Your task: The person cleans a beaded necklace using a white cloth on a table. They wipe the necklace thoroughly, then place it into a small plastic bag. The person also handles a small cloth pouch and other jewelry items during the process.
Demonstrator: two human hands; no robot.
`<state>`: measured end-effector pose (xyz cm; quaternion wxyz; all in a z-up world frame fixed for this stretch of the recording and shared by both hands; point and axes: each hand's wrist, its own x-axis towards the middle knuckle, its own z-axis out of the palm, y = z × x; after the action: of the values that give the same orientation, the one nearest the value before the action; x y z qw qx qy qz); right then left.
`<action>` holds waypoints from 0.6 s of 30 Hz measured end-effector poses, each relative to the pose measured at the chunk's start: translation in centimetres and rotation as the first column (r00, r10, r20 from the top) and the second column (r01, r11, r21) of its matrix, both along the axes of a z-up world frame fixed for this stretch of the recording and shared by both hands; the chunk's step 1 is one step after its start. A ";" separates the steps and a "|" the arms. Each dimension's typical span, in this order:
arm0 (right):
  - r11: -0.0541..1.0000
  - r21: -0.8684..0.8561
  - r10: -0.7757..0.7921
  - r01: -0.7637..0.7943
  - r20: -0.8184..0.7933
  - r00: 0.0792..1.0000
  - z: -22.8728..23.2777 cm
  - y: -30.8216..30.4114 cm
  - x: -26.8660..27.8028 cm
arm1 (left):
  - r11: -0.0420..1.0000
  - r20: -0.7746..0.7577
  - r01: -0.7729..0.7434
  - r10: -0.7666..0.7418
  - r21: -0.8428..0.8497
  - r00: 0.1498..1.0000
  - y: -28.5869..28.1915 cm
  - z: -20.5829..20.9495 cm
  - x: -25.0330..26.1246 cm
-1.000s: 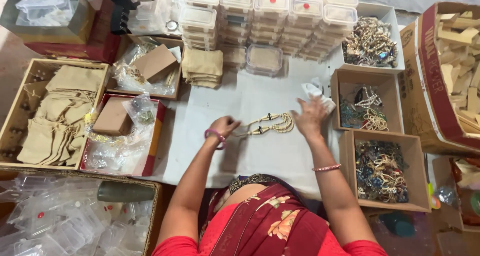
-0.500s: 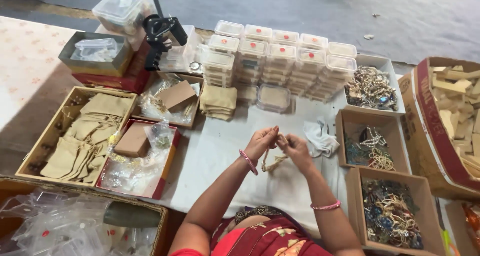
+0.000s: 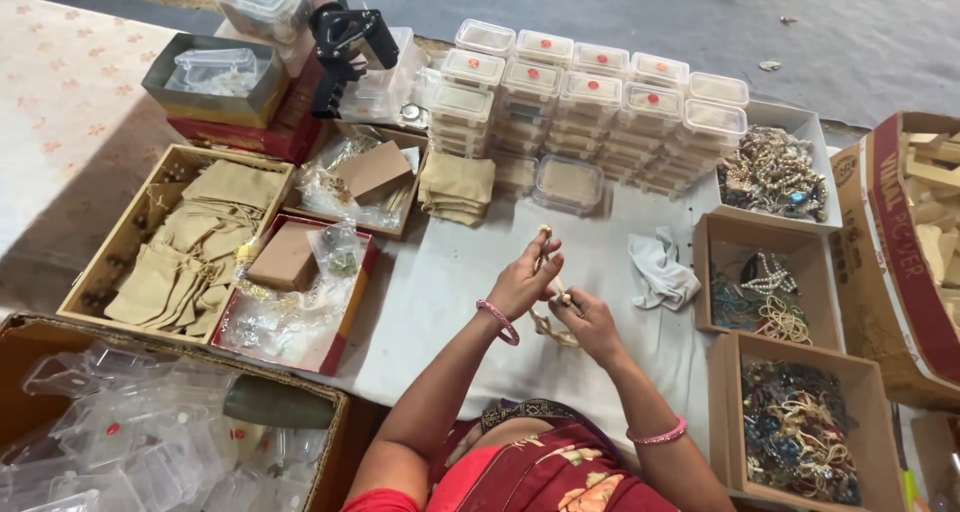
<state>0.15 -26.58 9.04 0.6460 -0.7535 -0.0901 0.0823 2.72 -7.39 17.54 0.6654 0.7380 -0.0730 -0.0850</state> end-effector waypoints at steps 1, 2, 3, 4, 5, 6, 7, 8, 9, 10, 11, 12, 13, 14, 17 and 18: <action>1.000 -0.001 -0.001 0.001 -0.004 1.000 0.5 -0.2 0.3 | 1.000 -0.004 0.001 -0.001 -0.001 1.000 0.0 -1.2 0.2; 0.980 -0.187 -0.050 0.074 0.127 0.991 1.0 -0.6 0.4 | 0.989 0.069 -0.010 0.000 0.148 0.998 0.0 -2.5 0.3; 0.919 -0.357 -0.073 0.166 0.261 0.963 1.4 -1.0 0.5 | 0.956 0.141 -0.032 -0.010 0.292 0.990 -0.2 -3.9 0.4; 0.916 -0.365 -0.079 0.166 0.241 0.967 2.1 -1.2 0.6 | 0.958 0.121 -0.018 -0.018 0.287 0.992 -0.3 -3.2 -0.1; 0.909 -0.354 -0.128 0.221 0.268 0.955 2.8 -1.6 0.7 | 0.952 0.003 0.055 -0.058 0.303 0.998 -0.4 -2.5 -0.5; 0.898 -0.341 -0.178 0.278 0.298 0.938 3.5 -1.9 1.1 | 0.941 -0.110 0.131 -0.102 0.311 0.989 -0.5 -1.7 -0.6; 0.894 -0.350 -0.186 0.281 0.282 0.941 3.1 -2.3 0.8 | 0.941 -0.127 0.146 -0.112 0.304 0.986 -0.9 -2.7 -1.1; 0.944 -0.203 -0.193 0.260 0.297 0.935 2.9 -2.5 1.3 | 0.963 -0.146 0.205 -0.181 0.175 0.973 -0.9 -3.4 -1.0; 0.972 -0.051 -0.204 0.230 0.311 0.928 2.8 -2.7 1.7 | 0.965 -0.157 0.260 -0.250 0.043 0.955 -0.9 -4.0 -0.9; 0.970 -0.051 -0.210 0.236 0.306 0.929 0.2 -3.0 2.1 | 0.963 -0.162 0.266 -0.256 0.043 0.953 -1.3 -5.2 -0.7; 0.975 0.127 -0.206 0.184 0.184 0.961 -2.4 -3.2 2.5 | 0.944 -0.186 0.299 -0.322 -0.140 0.928 -1.7 -6.4 -0.6; 0.941 0.304 -0.177 0.150 0.064 0.982 -5.0 -3.6 2.9 | 0.893 -0.197 0.317 -0.390 -0.321 0.900 -2.1 -7.6 -0.4; 0.940 0.303 -0.182 0.156 0.059 0.981 -6.7 -3.2 2.4 | 0.891 -0.201 0.320 -0.395 -0.323 0.896 -2.5 -8.5 -0.3; 0.863 0.498 -0.079 0.080 -0.022 0.997 -8.3 -2.8 2.1 | 0.878 -0.178 0.317 -0.397 -0.358 0.900 -2.9 -9.4 -0.2; 0.761 0.641 0.010 0.102 -0.169 0.986 -8.7 -1.2 0.2 | 0.873 -0.148 0.273 -0.357 -0.404 0.922 -3.3 -9.5 -0.1; 0.778 0.603 -0.018 0.174 -0.255 0.967 -8.0 -0.4 -0.5 | 0.883 -0.140 0.229 -0.309 -0.411 0.941 -3.1 -9.1 -0.1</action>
<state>-0.36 -27.00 1.01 0.8670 -0.4874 0.0036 0.1035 2.61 -10.45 8.47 0.7840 0.5614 -0.1226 -0.2350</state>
